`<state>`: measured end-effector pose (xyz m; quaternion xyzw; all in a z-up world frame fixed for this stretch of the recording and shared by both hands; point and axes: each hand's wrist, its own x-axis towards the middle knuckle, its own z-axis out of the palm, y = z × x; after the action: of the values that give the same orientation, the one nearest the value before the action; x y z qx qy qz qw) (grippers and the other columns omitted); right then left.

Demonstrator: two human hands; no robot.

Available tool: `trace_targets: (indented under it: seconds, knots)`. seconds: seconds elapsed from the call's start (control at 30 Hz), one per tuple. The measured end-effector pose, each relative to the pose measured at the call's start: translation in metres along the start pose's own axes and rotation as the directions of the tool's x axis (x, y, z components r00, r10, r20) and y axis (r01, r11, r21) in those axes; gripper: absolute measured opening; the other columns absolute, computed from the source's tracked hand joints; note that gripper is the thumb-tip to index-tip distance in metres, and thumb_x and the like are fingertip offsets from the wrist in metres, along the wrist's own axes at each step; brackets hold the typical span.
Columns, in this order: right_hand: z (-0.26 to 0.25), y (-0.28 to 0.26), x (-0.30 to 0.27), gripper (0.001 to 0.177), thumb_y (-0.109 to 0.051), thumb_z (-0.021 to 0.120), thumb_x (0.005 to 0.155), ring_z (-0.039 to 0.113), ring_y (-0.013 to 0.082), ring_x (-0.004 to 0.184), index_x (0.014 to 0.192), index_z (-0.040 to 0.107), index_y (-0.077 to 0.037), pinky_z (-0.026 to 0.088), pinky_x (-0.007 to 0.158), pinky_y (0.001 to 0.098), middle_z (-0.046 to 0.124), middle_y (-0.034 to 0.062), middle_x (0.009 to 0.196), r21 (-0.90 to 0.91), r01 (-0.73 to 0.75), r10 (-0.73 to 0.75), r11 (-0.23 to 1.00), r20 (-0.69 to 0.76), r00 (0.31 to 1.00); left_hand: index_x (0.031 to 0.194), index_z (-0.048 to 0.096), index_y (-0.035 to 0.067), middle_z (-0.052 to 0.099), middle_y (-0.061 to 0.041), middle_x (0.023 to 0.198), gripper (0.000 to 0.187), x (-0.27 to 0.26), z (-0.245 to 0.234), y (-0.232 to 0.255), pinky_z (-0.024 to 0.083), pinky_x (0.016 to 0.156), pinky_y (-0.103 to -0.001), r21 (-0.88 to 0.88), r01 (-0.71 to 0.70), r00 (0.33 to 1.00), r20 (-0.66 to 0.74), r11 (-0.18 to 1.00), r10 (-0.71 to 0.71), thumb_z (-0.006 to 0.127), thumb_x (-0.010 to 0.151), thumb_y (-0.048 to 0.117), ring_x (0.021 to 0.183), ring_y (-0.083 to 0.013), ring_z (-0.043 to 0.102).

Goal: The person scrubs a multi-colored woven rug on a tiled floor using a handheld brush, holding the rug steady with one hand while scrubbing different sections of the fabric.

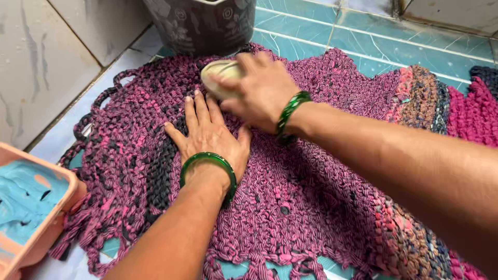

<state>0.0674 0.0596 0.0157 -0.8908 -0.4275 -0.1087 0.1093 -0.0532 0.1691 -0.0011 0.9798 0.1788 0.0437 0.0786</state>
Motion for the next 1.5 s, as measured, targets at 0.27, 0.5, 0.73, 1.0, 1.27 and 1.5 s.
trace_targets:
  seconds: [0.27,0.5,0.73,1.0,1.27,1.5]
  knots:
    - [-0.033,0.099,0.01,0.053,-0.043,0.06,0.093,0.062,0.0387,0.111,0.145,0.055,-0.034,0.045,0.1,0.0541,0.061,0.02,0.13,-0.017,-0.758,0.755,0.652,0.106,0.647,0.16,0.021,0.01,0.015,-0.009,0.169,0.088,0.001,-0.007,0.005,0.008,0.113,-0.068,-0.059,0.005,1.0,0.027,0.998,-0.003,0.046,0.091,0.058,0.153,-0.0267,0.009]
    - [-0.025,0.008,-0.016,0.051,-0.05,0.062,0.096,0.069,0.0399,0.095,0.134,0.067,-0.017,0.055,0.086,0.0523,0.07,0.0236,0.109,-0.016,-0.331,0.332,0.943,0.019,0.943,0.161,0.024,0.024,0.012,-0.011,0.17,0.079,-0.002,-0.012,0.003,0.006,0.113,-0.07,-0.057,-0.016,0.999,0.041,0.998,0.018,0.046,0.091,0.054,0.151,-0.0295,0.008]
    - [-0.041,0.063,-0.036,0.046,-0.048,0.056,0.1,0.069,0.0338,0.09,0.133,0.065,-0.017,0.059,0.084,0.0464,0.072,0.0208,0.111,0.009,-0.62,0.604,0.785,0.213,0.768,0.16,0.024,0.028,0.009,-0.012,0.17,0.075,-0.002,-0.012,0.003,0.004,0.112,-0.071,-0.055,-0.036,0.997,0.061,0.998,0.039,0.043,0.093,0.055,0.156,-0.0309,0.005]
    - [-0.077,0.086,-0.04,0.051,-0.051,0.058,0.099,0.071,0.035,0.099,0.144,0.062,-0.027,0.058,0.088,0.0467,0.073,0.0231,0.115,-0.068,-0.649,0.648,0.758,0.191,0.737,0.158,0.022,0.024,0.007,-0.013,0.166,0.075,-0.001,-0.012,0.003,0.004,0.114,-0.071,-0.05,-0.038,0.997,0.071,0.998,0.041,0.042,0.093,0.058,0.152,-0.0314,0.004]
    - [-0.051,0.092,-0.119,0.047,-0.048,0.066,0.09,0.069,0.0296,0.109,0.131,0.069,-0.023,0.058,0.095,0.0412,0.067,0.0153,0.139,-0.123,-0.238,0.252,0.964,0.118,0.961,0.163,0.009,0.021,-0.007,-0.018,0.168,0.125,-0.002,-0.02,0.011,-0.006,0.111,-0.074,-0.104,0.017,0.977,0.213,0.994,0.006,0.051,0.068,0.09,0.152,-0.0366,-0.009]
    - [-0.079,0.183,-0.09,0.061,-0.058,0.062,0.097,0.067,0.0413,0.104,0.152,0.058,-0.03,0.051,0.095,0.0522,0.071,0.0258,0.121,-0.069,-0.684,0.687,0.726,0.107,0.719,0.159,0.002,0.015,-0.014,-0.02,0.165,0.134,0.011,-0.028,0.023,-0.009,0.11,-0.076,-0.037,0.07,0.928,0.369,0.997,-0.051,0.062,0.064,0.088,0.152,-0.0398,-0.016]
